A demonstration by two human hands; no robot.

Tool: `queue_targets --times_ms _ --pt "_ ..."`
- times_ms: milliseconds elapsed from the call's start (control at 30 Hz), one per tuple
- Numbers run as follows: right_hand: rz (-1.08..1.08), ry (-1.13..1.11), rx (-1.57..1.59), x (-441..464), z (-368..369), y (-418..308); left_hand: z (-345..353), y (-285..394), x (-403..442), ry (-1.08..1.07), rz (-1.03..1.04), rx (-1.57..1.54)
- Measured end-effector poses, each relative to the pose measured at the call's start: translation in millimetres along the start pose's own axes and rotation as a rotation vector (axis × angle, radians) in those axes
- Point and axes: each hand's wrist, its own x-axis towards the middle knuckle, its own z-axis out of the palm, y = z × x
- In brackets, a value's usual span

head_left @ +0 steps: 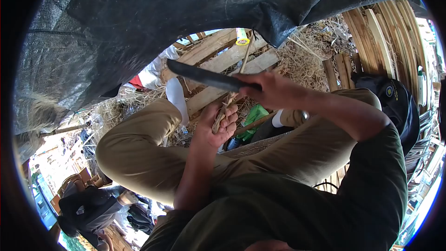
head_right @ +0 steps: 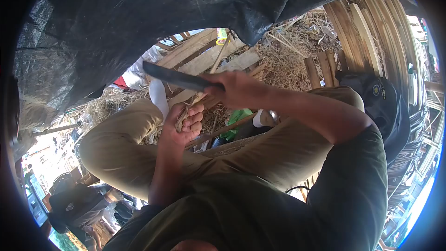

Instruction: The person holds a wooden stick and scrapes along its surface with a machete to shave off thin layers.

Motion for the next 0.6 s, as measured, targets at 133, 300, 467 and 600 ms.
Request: queue_targets --times_ms 133,300,467,600 --pt "0.201 -0.057 -0.120 1.1 -12.9 -13.2 0.2 0.9 3.5 -0.054 0.034 0.006" --pt "-0.036 0.003 -0.009 -8.1 6.5 -7.4 -4.1 -4.2 1.6 0.000 0.041 0.015" --pt "0.137 0.017 -0.067 -1.2 -5.4 -1.7 5.1 -0.6 1.5 -0.117 0.063 0.016" --pt "-0.012 0.018 -0.016 -14.7 2.1 -26.3 -9.6 -4.2 4.2 -0.165 0.037 0.027"
